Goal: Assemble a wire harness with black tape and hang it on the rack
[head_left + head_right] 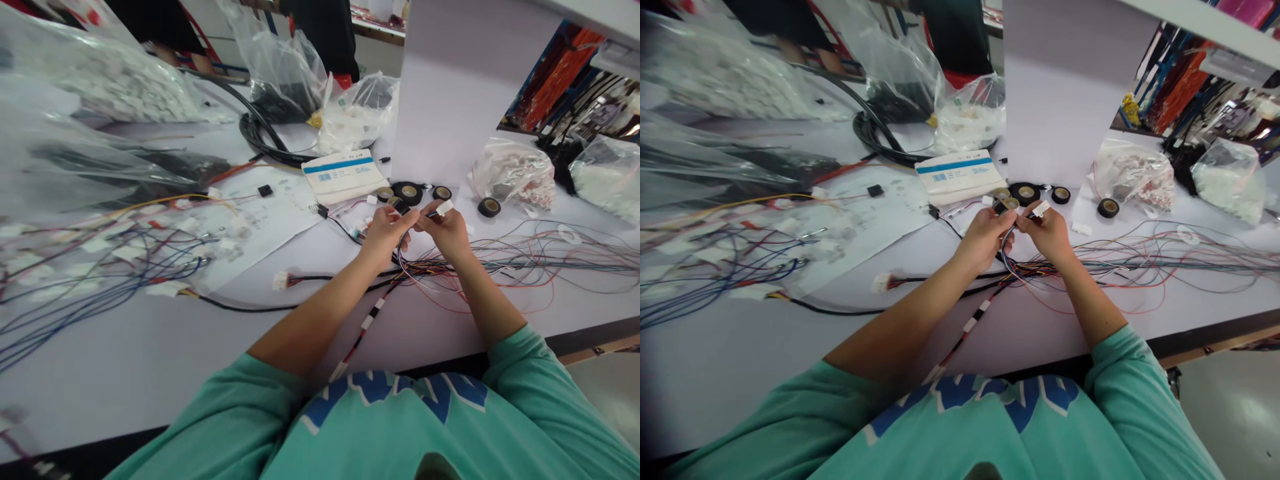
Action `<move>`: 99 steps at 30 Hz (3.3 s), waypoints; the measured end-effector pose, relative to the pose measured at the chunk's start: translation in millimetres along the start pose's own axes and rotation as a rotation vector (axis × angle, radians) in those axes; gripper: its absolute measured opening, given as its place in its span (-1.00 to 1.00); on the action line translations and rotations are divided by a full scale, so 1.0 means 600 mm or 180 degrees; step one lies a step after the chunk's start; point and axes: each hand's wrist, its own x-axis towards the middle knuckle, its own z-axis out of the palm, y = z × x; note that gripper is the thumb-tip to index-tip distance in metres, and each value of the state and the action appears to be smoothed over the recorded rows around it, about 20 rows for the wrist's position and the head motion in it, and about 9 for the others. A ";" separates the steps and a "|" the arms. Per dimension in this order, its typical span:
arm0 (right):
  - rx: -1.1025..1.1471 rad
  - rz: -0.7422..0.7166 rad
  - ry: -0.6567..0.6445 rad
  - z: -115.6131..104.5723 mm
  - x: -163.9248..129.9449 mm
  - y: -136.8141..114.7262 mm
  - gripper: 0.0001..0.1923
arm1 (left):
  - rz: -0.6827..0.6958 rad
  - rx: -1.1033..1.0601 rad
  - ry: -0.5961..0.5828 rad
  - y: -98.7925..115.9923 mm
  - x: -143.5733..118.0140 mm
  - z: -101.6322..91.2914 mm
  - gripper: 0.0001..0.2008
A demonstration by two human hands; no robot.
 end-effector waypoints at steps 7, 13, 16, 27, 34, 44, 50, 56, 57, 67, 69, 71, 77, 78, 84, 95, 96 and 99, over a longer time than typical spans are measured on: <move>0.0469 0.0724 0.0208 -0.003 0.014 0.017 -0.74 | 0.0459 0.0399 -0.0387 -0.018 -0.002 -0.008 -0.58; -0.0110 0.0193 0.0190 -0.033 0.020 0.005 -0.78 | 0.1407 0.1789 -0.1130 -0.024 0.002 -0.018 -0.71; -0.0295 -0.0292 -0.0003 -0.034 0.012 -0.011 -0.79 | 0.1186 0.1463 -0.0574 -0.021 0.004 -0.015 -0.82; -0.0353 0.0023 -0.0308 0.009 0.000 0.008 -0.70 | 0.0942 0.0742 0.0056 -0.031 0.000 -0.006 -0.83; -0.0472 -0.0105 -0.0270 0.000 0.002 0.000 -0.66 | -0.0460 -0.0614 -0.0582 0.001 0.008 -0.012 -0.67; -0.0323 0.0543 0.0176 -0.020 0.021 0.018 -0.73 | 0.1279 0.1790 -0.0733 -0.031 -0.013 -0.003 -0.58; -0.0520 -0.0056 -0.0323 -0.020 0.006 -0.008 -0.64 | 0.0920 0.2181 -0.0497 0.007 -0.005 -0.018 -0.83; -0.0558 -0.0381 -0.0620 0.001 -0.003 -0.005 -0.62 | 0.0796 0.2305 -0.0181 0.036 -0.004 -0.029 -0.76; -0.0579 -0.0398 -0.0755 0.001 -0.004 -0.006 -0.62 | 0.0725 0.2137 -0.0150 0.037 -0.002 -0.031 -0.76; -0.0507 -0.0069 -0.1614 -0.021 0.005 0.004 -0.80 | 0.0425 0.1841 -0.0073 0.038 0.003 -0.045 -0.85; -0.0313 -0.0145 -0.1627 -0.013 0.009 0.018 -0.84 | 0.0620 0.2244 -0.0223 0.048 -0.002 -0.043 -0.85; -0.0062 -0.0218 -0.1473 0.003 0.009 0.034 -0.87 | 0.1005 0.2675 -0.0369 0.058 -0.004 -0.041 -0.82; 0.0200 0.0363 -0.0807 0.041 0.002 0.065 -0.81 | 0.1336 0.2495 -0.0869 0.072 0.003 -0.056 -0.88; 0.0033 0.0432 -0.0750 0.039 0.003 0.063 -0.82 | 0.1124 0.2325 -0.0928 0.070 0.005 -0.061 -0.90; -0.1500 -0.1639 -0.0955 0.015 -0.011 0.012 -0.68 | 0.0250 0.1488 -0.0619 0.054 0.016 -0.075 -0.80; -0.2794 -0.2324 -0.1467 0.009 -0.032 -0.019 -0.73 | -0.0313 0.0677 -0.0045 0.038 0.024 -0.062 -0.77; -0.2726 -0.2190 -0.1536 0.004 -0.029 -0.019 -0.66 | -0.0283 0.0701 -0.0031 0.035 0.026 -0.064 -0.77; -0.2587 -0.1659 -0.1563 -0.015 -0.013 -0.010 -0.62 | -0.0118 0.0941 -0.0067 0.029 0.028 -0.070 -0.77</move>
